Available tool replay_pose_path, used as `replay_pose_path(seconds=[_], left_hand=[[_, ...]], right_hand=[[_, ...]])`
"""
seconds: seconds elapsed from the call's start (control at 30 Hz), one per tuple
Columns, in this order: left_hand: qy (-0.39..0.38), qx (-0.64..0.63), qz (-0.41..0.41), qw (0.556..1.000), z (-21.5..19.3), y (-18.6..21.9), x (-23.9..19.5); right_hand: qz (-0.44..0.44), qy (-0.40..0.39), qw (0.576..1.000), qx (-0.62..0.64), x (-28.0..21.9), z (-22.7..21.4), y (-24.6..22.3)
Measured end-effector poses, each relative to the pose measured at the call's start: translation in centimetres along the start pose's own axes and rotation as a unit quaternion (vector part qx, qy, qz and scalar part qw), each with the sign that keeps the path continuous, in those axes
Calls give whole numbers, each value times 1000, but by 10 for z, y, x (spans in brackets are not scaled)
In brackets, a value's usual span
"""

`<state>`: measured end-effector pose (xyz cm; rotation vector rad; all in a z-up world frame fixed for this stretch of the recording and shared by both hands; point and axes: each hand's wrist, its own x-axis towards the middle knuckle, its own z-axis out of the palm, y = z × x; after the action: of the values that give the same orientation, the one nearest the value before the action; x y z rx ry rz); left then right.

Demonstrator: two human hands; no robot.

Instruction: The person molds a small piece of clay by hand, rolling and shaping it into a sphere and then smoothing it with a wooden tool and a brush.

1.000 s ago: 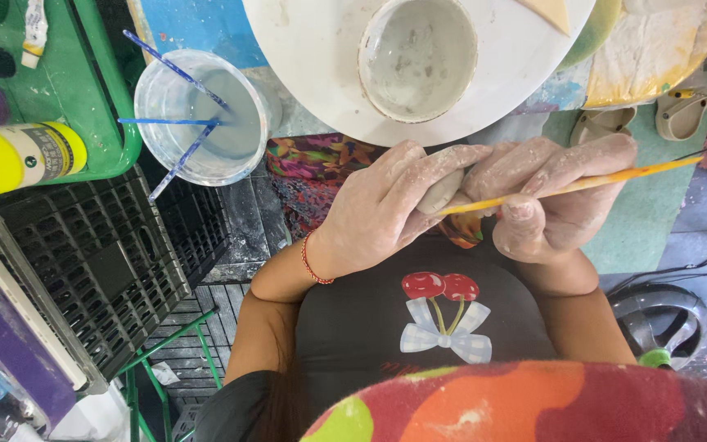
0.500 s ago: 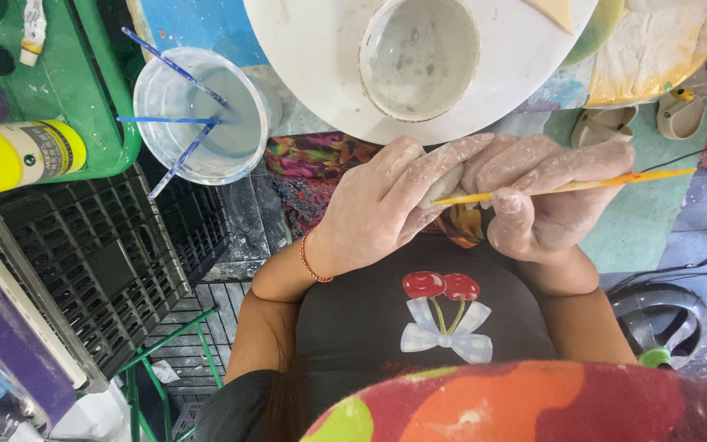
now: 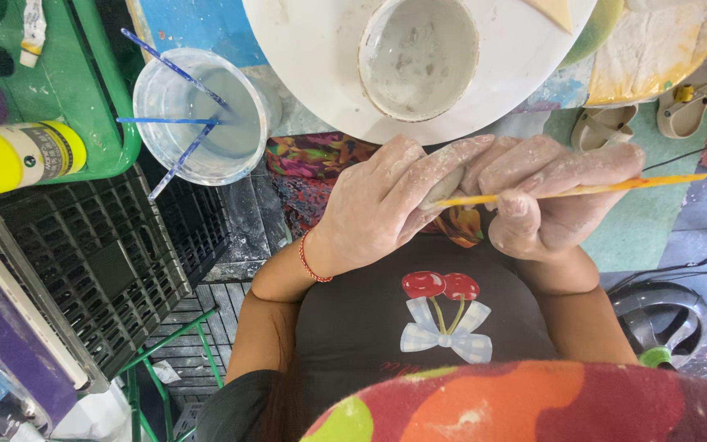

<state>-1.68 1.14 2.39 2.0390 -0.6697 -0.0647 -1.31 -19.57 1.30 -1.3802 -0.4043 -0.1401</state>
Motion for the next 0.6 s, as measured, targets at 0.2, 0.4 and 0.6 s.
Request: replay_pose_path(seconds=[0.2,0.4,0.6], left_hand=[[14,33,3,999,1,-2,3],[8,23,3,1000,-3,2,2],[20,30,22,999,-2,0,5]], right_hand=[[-17,-33,996,-87,4,-3,-4],[24,27,999,7,-4,-4,3],[24,39,994,-100,-9,-8,0]])
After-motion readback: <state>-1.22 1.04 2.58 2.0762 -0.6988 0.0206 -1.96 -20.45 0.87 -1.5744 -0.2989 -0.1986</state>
